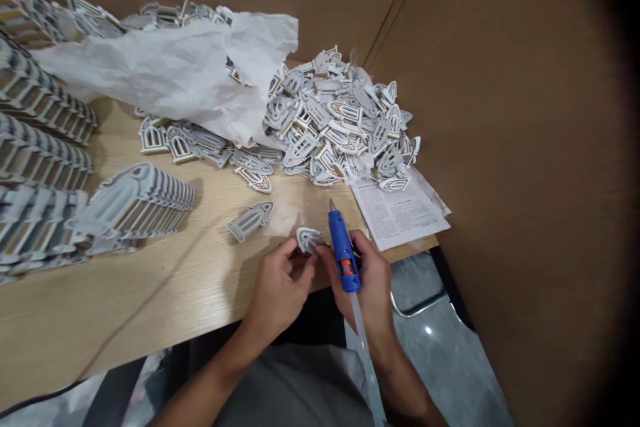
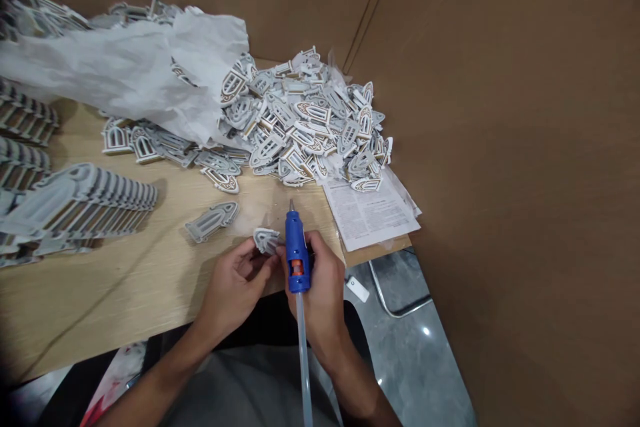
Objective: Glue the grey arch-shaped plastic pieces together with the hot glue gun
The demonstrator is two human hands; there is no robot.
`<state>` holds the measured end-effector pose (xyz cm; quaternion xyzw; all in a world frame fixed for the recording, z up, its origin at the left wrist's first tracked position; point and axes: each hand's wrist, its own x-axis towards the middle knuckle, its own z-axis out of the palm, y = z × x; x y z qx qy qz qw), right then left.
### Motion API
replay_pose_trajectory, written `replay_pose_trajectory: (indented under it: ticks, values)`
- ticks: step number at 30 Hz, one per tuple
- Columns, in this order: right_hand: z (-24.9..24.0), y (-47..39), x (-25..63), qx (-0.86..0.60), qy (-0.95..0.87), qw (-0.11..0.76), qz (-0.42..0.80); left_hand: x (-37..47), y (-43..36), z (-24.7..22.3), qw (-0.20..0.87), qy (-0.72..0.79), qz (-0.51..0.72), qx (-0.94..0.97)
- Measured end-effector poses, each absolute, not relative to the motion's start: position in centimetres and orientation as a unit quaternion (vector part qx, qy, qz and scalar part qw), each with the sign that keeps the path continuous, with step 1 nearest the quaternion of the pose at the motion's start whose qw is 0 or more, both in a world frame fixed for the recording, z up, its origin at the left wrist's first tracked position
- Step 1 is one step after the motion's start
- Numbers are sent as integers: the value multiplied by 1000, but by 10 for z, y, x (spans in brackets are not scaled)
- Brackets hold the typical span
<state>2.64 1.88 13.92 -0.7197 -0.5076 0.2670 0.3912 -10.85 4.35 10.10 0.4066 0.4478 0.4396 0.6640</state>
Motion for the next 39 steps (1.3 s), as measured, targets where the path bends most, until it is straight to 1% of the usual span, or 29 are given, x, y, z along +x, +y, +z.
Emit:
replay_pose_trajectory:
  ticks: [4,9,11,13,16,18,21,25,32,39]
  values:
    - [139,22,26,-719,-504,393,272,-114,47,106,668,437,450,400]
    - [140,18,36,-670,-519,430,313,-131,51,116,685,444,439,375]
    - [134,15,45,-660,-515,436,330,-136,51,118,699,444,432,357]
    - [122,12,54,-630,-517,461,350,-138,50,118,710,437,431,346]
    - [103,12,65,-571,-495,496,428,-139,48,116,717,426,430,345]
    - [95,14,69,-540,-476,503,478,-137,46,115,718,425,435,339]
    - [91,20,71,-527,-473,478,520,-135,45,113,717,420,441,340]
    - [94,29,72,-537,-487,439,531,-132,44,113,727,418,427,338]
    - [93,30,76,-454,-531,433,569,-132,42,111,719,425,432,341]
    - [104,30,72,-471,-561,370,572,-130,41,109,690,451,451,342]
